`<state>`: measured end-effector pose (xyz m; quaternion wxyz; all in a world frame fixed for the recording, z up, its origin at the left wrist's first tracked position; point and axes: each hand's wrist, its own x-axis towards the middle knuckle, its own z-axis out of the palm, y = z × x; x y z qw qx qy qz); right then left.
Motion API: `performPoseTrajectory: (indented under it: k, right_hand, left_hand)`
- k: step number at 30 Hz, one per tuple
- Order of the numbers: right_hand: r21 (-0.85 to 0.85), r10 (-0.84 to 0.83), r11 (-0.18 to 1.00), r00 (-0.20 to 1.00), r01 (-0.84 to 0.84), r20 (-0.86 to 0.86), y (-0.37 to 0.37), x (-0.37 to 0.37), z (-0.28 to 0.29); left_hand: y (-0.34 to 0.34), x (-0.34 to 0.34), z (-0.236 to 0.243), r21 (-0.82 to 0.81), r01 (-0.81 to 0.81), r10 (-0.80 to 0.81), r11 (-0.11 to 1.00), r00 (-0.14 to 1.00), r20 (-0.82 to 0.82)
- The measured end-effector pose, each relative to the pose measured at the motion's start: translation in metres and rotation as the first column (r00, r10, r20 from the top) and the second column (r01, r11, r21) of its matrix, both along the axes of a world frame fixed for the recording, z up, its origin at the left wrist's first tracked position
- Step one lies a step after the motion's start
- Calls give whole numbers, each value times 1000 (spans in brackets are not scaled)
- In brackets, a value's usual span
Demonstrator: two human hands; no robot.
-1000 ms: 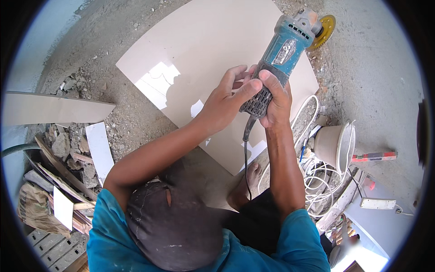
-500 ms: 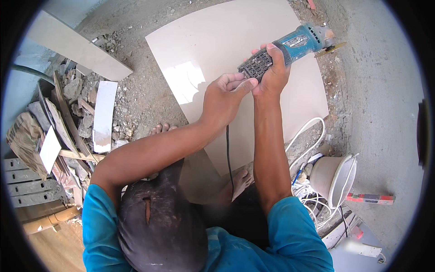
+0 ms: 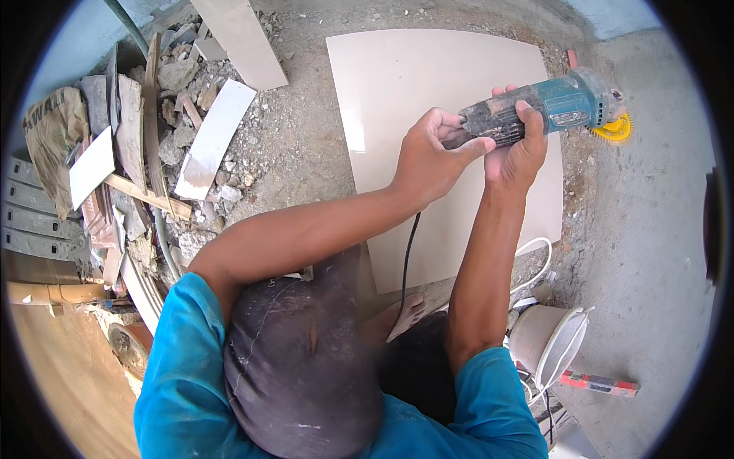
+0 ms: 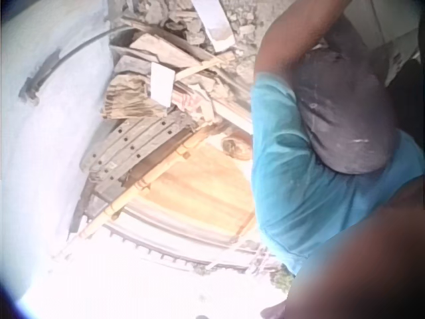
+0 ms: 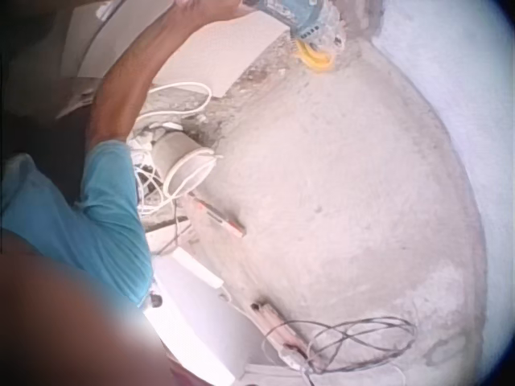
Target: The person uses an angle grinder to cut a large ceramic tile on the ground. They position the tile, make a cut along a marked line, and then separate the tile into two pieces.
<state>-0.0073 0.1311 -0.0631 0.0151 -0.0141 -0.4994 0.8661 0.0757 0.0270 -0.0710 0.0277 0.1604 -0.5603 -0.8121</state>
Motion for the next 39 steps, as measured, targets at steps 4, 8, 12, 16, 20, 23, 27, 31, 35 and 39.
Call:
performPoseTrajectory:
  k: [4,8,12,16,20,23,27,31,35,39]
  right_hand:
    - [164,-209,966,976,198,54,0,2,2]
    - [146,-275,957,943,251,187,16,11,5]
    - [239,-295,942,921,236,255,25,10,-13]
    - [341,-331,909,911,238,246,15,-1,-30]
    - [438,-281,886,926,149,252,4,-8,-41]
    - [602,-218,798,945,28,245,-5,1,-44]
    - [794,-44,587,973,-158,226,-31,19,-49]
    - [848,192,338,912,-409,363,-85,30,-41]
    - [859,352,358,905,-367,239,-129,51,-75]
    - [846,377,325,878,-423,295,-147,60,-87]
  left_hand:
    - [12,-5,8,34,76,-78,996,996,52]
    - [24,-11,-16,66,182,-186,981,980,68]
    - [28,-5,-31,180,197,-224,964,965,139]
    - [19,-8,-41,183,217,-257,959,936,239]
    - [-20,-33,-63,-77,533,-489,843,817,305]
    - [-70,-46,-91,-245,499,-418,832,852,315]
    - [-106,-58,-79,-221,323,-299,920,945,135]
    - [-136,-58,-72,-59,162,-161,985,987,19]
    - [-167,-47,-70,-137,-23,43,990,988,150]
    - [-186,-37,-88,-147,-138,161,979,974,162]
